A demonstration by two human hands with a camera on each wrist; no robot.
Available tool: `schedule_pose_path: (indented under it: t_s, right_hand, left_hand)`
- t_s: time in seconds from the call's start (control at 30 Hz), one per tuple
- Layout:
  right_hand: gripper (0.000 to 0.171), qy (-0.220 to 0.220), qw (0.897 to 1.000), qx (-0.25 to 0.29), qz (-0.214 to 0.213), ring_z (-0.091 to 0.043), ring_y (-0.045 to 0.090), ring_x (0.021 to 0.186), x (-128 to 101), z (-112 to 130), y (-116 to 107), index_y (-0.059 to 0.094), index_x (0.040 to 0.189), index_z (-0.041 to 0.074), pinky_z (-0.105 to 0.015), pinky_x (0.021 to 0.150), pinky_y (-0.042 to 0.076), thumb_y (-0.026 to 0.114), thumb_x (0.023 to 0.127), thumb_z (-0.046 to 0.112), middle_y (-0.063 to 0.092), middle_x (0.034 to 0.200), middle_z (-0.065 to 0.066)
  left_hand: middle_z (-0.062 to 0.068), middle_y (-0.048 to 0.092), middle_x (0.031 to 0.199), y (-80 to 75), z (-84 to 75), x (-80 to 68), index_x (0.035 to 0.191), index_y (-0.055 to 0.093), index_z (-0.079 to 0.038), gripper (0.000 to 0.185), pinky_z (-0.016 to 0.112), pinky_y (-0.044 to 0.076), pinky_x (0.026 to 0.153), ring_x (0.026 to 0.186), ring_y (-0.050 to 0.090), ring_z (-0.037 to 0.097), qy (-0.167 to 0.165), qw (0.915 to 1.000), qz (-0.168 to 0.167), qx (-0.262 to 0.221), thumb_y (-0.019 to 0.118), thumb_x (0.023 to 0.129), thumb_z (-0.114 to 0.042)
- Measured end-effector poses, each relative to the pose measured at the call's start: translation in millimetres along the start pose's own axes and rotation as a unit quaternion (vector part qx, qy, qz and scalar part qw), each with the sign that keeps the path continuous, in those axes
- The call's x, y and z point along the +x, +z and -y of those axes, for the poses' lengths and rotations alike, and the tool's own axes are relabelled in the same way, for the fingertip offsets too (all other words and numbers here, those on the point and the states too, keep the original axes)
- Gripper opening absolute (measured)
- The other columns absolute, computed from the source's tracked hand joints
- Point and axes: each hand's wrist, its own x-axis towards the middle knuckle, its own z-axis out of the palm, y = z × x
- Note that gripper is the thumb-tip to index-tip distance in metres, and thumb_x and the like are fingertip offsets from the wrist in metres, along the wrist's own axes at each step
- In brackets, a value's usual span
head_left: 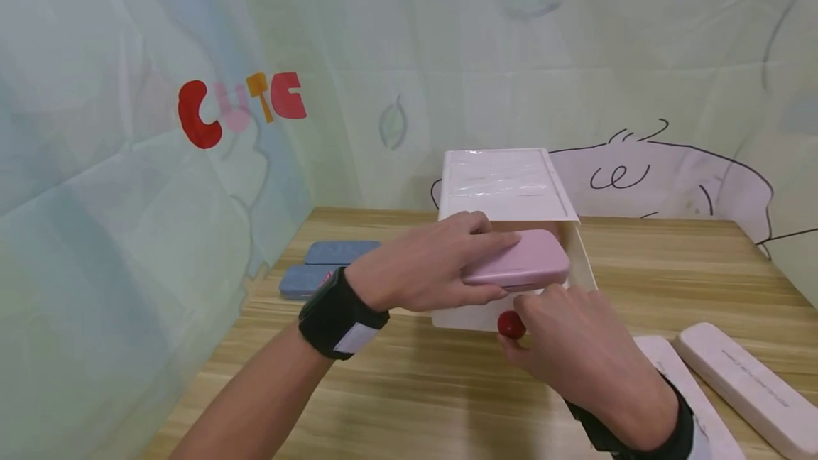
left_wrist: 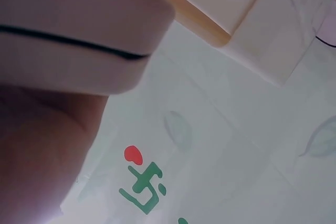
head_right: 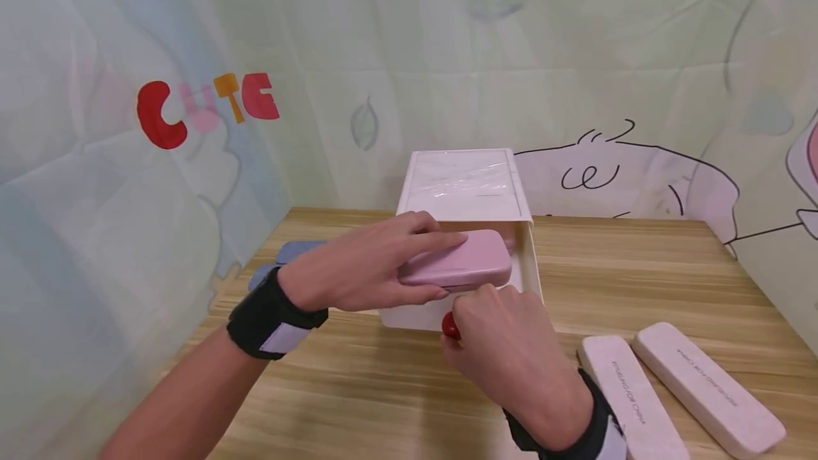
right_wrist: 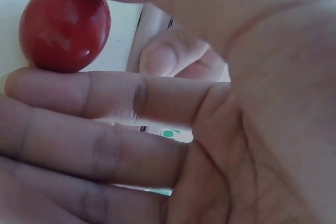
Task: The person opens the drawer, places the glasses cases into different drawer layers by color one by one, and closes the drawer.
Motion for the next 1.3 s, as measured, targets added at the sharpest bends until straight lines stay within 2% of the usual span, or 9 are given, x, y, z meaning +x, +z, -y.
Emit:
schedule_pose_path:
  t_s: [0.13,0.4,0.63,0.83,1.0,1.2,1.3]
  right_hand:
    - [0.034,-0.007,1.0,-0.002,-0.009,-0.01,0.042,0.057,-0.2,-1.4,0.2,0.061,0.083,0.015,-0.025,0.047,0.033,0.09,0.071,0.028,0.051,0.068,0.006]
    - [0.035,-0.017,0.999,-0.015,-0.024,-0.009,0.041,0.056,-0.1,-3.8,2.8,0.057,0.067,0.018,-0.026,0.049,0.034,0.09,0.07,0.029,0.049,0.063,0.007]
    - [0.035,-0.037,0.998,-0.021,-0.043,-0.014,0.045,0.065,0.7,-4.9,3.1,0.058,0.066,0.017,-0.031,0.059,0.039,0.092,0.067,0.028,0.051,0.067,0.005]
    - [0.032,-0.029,0.999,-0.021,-0.029,-0.015,0.047,0.066,1.4,-3.2,3.4,0.064,0.071,0.015,-0.03,0.059,0.04,0.092,0.067,0.03,0.055,0.07,0.003]
    - [0.033,-0.034,0.998,-0.023,-0.046,-0.018,0.049,0.07,0.8,-3.9,4.0,0.061,0.068,0.014,-0.032,0.059,0.042,0.091,0.067,0.028,0.054,0.075,0.0]
    - [0.032,-0.035,0.998,-0.015,-0.044,-0.016,0.05,0.07,1.0,-3.1,2.3,0.063,0.072,0.014,-0.03,0.057,0.042,0.092,0.067,0.028,0.055,0.075,0.001]
    - [0.032,-0.034,0.999,-0.01,-0.041,-0.015,0.049,0.069,1.2,-2.1,0.9,0.064,0.072,0.013,-0.029,0.056,0.042,0.092,0.067,0.028,0.055,0.073,0.002]
  left_hand:
    - [0.001,0.057,0.123,1.3,-1.5,8.1,0.15,0.05,-0.028,0.062,0.023,0.049,0.073,0.094,0.052,0.01,0.006,1.0,0.003,-0.001,0.062,0.096,-0.054]
    - [0.001,0.058,0.126,2.9,-6.2,22.9,0.152,0.049,-0.028,0.063,0.024,0.049,0.076,0.097,0.054,0.011,0.015,0.9998,0.01,0.002,0.061,0.097,-0.055]
    - [0.0,0.058,0.123,8.9,-7.6,34.8,0.151,0.049,-0.027,0.063,0.024,0.048,0.075,0.096,0.053,0.01,0.023,0.9996,0.009,0.013,0.062,0.096,-0.055]
    - [-0.002,0.056,0.121,15.5,-6.1,41.2,0.153,0.046,-0.029,0.067,0.023,0.048,0.073,0.094,0.054,0.01,0.009,0.9997,0.021,-0.001,0.062,0.095,-0.058]
    - [-0.001,0.058,0.119,16.6,-1.6,43.4,0.153,0.046,-0.027,0.068,0.024,0.048,0.075,0.094,0.055,0.011,0.006,0.9996,0.023,-0.016,0.065,0.094,-0.057]
    - [-0.004,0.06,0.124,18.7,3.8,44.0,0.149,0.05,-0.028,0.068,0.026,0.05,0.086,0.104,0.055,0.01,-0.015,0.9986,0.046,-0.022,0.069,0.091,-0.057]
    - [-0.006,0.061,0.127,20.3,6.0,44.3,0.145,0.053,-0.027,0.065,0.027,0.049,0.09,0.108,0.054,0.009,-0.019,0.9981,0.047,-0.037,0.072,0.089,-0.055]
